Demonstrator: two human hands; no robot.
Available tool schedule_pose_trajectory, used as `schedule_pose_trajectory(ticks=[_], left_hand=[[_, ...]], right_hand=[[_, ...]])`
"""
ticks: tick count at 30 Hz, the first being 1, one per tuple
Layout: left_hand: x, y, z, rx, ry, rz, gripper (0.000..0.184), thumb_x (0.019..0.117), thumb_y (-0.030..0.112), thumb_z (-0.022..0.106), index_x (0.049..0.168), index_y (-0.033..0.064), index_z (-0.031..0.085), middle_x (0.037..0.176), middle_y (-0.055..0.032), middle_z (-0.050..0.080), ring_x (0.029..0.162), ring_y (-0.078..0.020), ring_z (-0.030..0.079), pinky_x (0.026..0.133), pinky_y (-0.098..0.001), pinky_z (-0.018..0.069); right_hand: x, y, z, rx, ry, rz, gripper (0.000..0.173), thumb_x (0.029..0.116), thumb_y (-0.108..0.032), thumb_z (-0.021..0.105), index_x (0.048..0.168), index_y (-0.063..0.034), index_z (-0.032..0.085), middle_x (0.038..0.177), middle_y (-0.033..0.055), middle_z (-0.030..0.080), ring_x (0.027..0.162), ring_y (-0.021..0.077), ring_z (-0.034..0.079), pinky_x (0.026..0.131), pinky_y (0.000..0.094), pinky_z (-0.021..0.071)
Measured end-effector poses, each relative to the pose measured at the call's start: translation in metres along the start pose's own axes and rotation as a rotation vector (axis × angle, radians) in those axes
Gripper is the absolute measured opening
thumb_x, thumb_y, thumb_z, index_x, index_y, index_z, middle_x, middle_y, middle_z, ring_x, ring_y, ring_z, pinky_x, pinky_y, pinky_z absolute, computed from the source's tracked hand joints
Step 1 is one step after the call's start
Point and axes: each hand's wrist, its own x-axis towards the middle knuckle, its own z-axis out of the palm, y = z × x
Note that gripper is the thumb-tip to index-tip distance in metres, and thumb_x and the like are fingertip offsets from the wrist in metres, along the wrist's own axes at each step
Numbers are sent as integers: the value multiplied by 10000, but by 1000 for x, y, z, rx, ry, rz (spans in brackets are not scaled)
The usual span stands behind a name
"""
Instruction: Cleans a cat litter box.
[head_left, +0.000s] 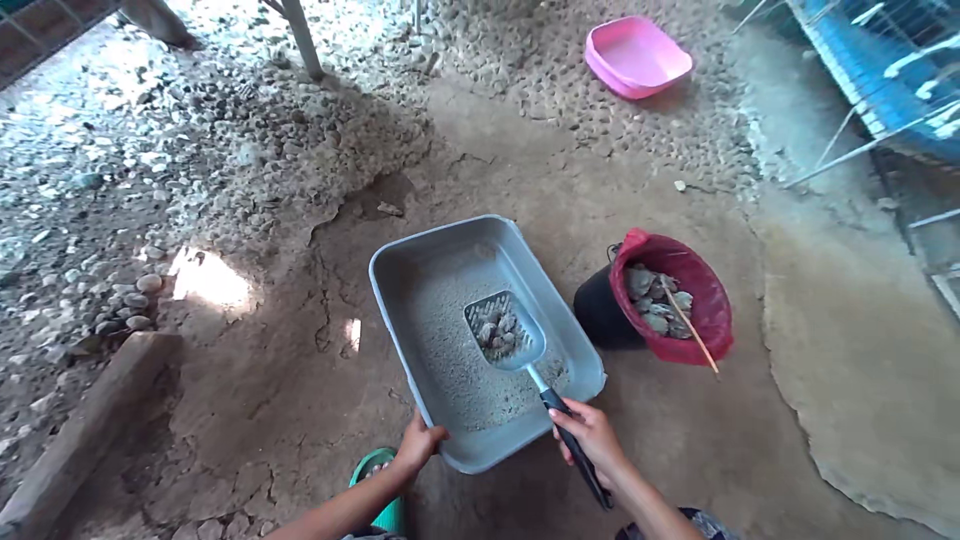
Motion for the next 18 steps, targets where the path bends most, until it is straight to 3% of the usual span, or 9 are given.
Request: schedule_pose_trajectory(ticks=[4,7,10,13,15,17,18], left_hand=[[-17,63,-14,-20,1,32,476,977,8,563,1422,-17,396,1019,-182,679,813,-234,705,707,-390,601],[-32,104,-30,-63,-39,79,281,1036,74,454,1306,-1,467,905,-105,676,738,-171,696,650,-334,603],[-50,134,-41,-110,-103,90,199,1022,125,415,1172,49,520,848,-63,695,720,-152,704,634,-313,605],[-65,131,-40,-189,-154,74,201,1024,123,376,1161,66,512,867,-65,705,747,-157,716,647,-307,613],[-67,112,-33,-246,-155,68,216,987,101,405,1173,48,501,873,-82,716,752,-174,723,652,-324,615],[-63,82,-25,-235,-156,61,336,957,72,467,1288,24,441,930,-96,711,798,-184,724,694,-343,619],[-58,65,-20,-201,-152,55,421,940,60,503,1347,15,406,967,-106,707,820,-185,724,712,-348,618]], right_hand=[[-35,-80,-35,139,60,-106,256,1039,-78,469,1241,14,598,698,26,643,458,72,555,415,215,492],[-48,-128,-83,192,116,-258,321,1054,-183,355,1245,-64,585,695,-21,642,449,44,546,391,190,478],[-51,-159,-132,222,183,-359,384,1054,-250,257,1268,-137,555,743,-55,645,502,28,572,435,177,493],[-42,-166,-169,52,409,-410,344,1021,-143,316,1254,-110,566,779,-21,672,527,69,601,469,231,528],[-34,-160,-179,-404,635,-323,368,1032,-40,449,1389,-29,536,905,102,646,607,167,614,542,338,548],[-25,-147,-179,-876,736,-140,472,1007,-19,583,1474,5,518,1175,363,648,985,510,663,841,692,499],[-22,-137,-177,-1045,745,-58,494,987,-27,615,1472,-3,523,1216,402,624,1095,594,618,898,766,442]])
